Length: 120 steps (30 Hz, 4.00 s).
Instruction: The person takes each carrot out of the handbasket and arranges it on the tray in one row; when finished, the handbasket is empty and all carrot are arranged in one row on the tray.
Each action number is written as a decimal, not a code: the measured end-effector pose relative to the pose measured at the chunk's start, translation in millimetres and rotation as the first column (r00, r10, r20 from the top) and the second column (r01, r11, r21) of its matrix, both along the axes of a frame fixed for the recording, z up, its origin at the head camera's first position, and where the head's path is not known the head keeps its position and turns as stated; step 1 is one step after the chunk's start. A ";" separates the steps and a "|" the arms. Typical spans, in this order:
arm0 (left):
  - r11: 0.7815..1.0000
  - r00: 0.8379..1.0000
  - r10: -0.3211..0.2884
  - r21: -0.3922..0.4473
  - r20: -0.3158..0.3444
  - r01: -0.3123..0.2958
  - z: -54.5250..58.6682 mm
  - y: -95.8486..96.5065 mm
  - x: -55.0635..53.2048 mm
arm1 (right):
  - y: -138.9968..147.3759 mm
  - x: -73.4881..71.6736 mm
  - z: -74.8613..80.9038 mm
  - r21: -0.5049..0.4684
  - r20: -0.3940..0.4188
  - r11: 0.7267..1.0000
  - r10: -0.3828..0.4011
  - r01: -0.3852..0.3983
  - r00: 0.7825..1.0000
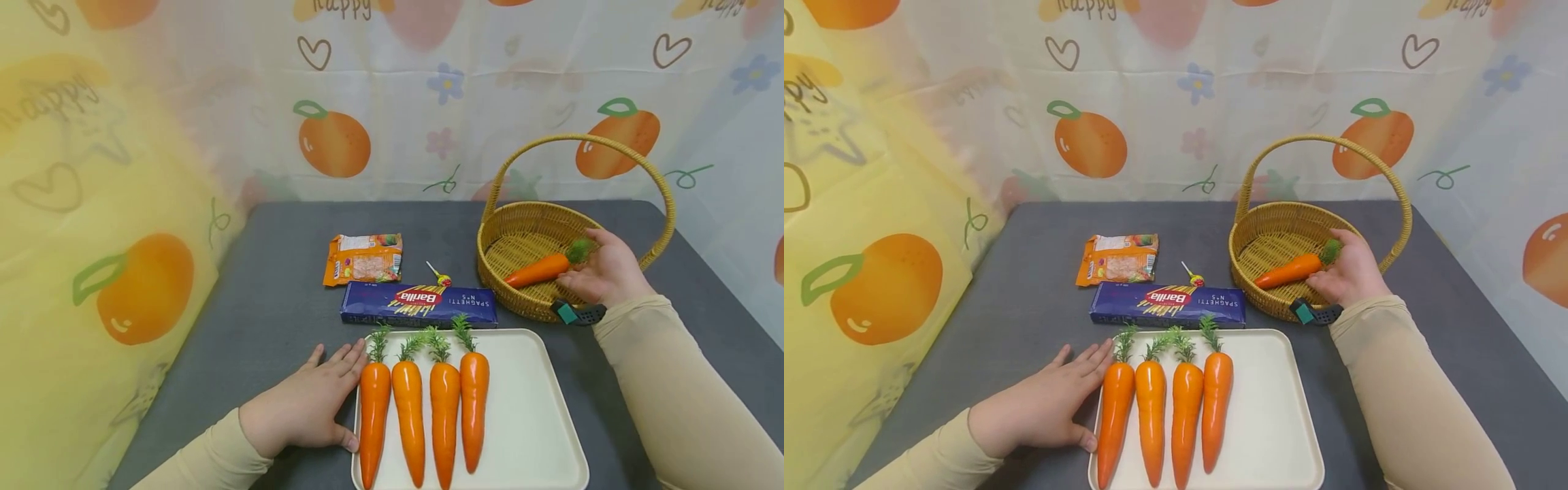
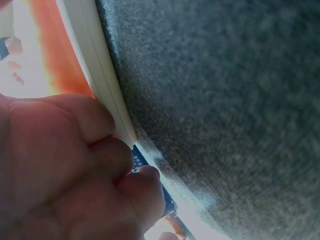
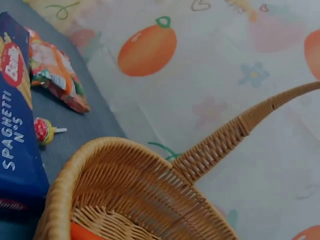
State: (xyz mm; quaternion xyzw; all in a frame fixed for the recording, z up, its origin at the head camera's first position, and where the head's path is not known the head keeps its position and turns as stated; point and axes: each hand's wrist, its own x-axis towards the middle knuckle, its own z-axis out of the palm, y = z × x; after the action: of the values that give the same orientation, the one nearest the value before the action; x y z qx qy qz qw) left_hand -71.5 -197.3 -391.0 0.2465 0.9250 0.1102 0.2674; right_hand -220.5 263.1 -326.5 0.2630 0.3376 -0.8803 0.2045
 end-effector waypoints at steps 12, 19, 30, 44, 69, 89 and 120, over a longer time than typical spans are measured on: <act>1.000 1.000 -0.004 -0.008 -0.007 0.004 -2.2 -2.0 0.2 | -28.2 -36.6 -10.2 0.024 0.125 0.999 0.033 -0.036 0.992; 1.000 1.000 -0.008 0.002 -0.008 0.008 -3.1 -3.3 0.7 | -41.0 -59.1 -15.1 0.208 0.108 0.960 0.166 -0.186 0.980; 1.000 1.000 -0.003 0.000 0.005 0.003 -3.9 -0.9 -1.3 | -47.3 -83.2 -25.6 0.438 0.112 0.818 0.363 -0.374 0.925; 1.000 1.000 -0.012 -0.012 0.008 0.012 -2.6 0.4 -2.3 | -47.7 -91.7 -36.3 0.515 0.037 0.716 0.530 -0.471 0.847; 1.000 1.000 -0.015 0.005 -0.009 0.015 -1.8 -1.0 1.0 | -30.9 16.7 4.2 0.080 -0.715 0.920 0.321 -0.383 0.621; 1.000 1.000 0.008 -0.012 0.025 -0.008 -2.7 -0.2 -0.1 | -37.5 121.4 -42.5 0.203 -0.683 0.859 0.468 -0.470 0.560; 0.998 0.999 0.040 -0.038 0.012 -0.040 1.4 4.8 -1.0 | -54.2 177.8 -86.5 0.625 -0.132 0.650 0.634 -0.432 0.762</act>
State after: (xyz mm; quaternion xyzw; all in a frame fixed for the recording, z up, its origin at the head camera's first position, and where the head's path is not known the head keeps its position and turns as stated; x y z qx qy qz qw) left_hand -72.4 -192.6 -389.6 0.2221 0.9299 0.0998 0.2757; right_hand -42.7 208.9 -413.0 0.0420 0.6726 -0.6704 0.3105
